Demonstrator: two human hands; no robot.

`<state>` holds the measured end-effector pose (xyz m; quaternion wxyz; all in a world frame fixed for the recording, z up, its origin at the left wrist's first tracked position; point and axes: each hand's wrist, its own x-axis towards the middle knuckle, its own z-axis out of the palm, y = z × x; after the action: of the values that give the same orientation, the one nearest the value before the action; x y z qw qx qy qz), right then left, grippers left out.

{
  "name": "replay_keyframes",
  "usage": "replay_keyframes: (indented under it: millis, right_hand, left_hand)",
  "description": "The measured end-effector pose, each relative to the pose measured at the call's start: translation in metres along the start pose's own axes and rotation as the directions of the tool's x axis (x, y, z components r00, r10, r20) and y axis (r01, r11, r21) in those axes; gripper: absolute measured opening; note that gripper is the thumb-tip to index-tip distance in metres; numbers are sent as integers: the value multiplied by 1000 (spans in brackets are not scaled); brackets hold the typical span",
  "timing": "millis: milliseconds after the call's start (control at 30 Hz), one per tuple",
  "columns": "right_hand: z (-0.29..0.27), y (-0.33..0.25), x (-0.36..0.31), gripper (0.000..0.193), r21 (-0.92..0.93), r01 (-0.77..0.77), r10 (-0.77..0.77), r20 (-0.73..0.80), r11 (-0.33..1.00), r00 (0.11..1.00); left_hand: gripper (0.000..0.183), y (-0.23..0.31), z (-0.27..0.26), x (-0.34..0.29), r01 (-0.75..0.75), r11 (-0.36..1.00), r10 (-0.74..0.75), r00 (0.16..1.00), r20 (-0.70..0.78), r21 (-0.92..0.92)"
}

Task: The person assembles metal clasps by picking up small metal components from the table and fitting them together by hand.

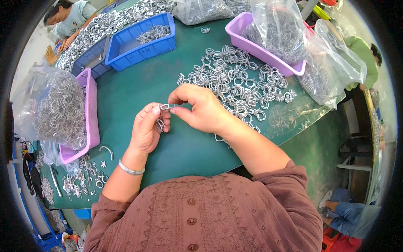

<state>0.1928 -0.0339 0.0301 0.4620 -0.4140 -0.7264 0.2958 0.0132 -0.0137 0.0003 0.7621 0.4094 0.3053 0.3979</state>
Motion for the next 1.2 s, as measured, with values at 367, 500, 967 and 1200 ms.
replay_keyframes:
  millis: [367, 500, 967, 1200]
  right_hand:
    - [1, 4, 1, 16, 54, 21, -17, -70, 998, 997]
    - [3, 5, 0, 18, 146, -40, 48, -54, 988, 997]
    - [2, 3, 0, 30, 183, -12, 25, -67, 983, 997]
    - [-3, -2, 1, 19, 62, -37, 37, -1, 997, 999]
  left_hand:
    - [19, -2, 3, 1, -116, 988, 115, 993, 9, 106]
    - [24, 0, 5, 0, -184, 968, 181, 983, 36, 170]
    - [25, -2, 3, -1, -232, 954, 225, 973, 57, 191]
    - [25, 0, 2, -1, -91, 992, 86, 995, 48, 93]
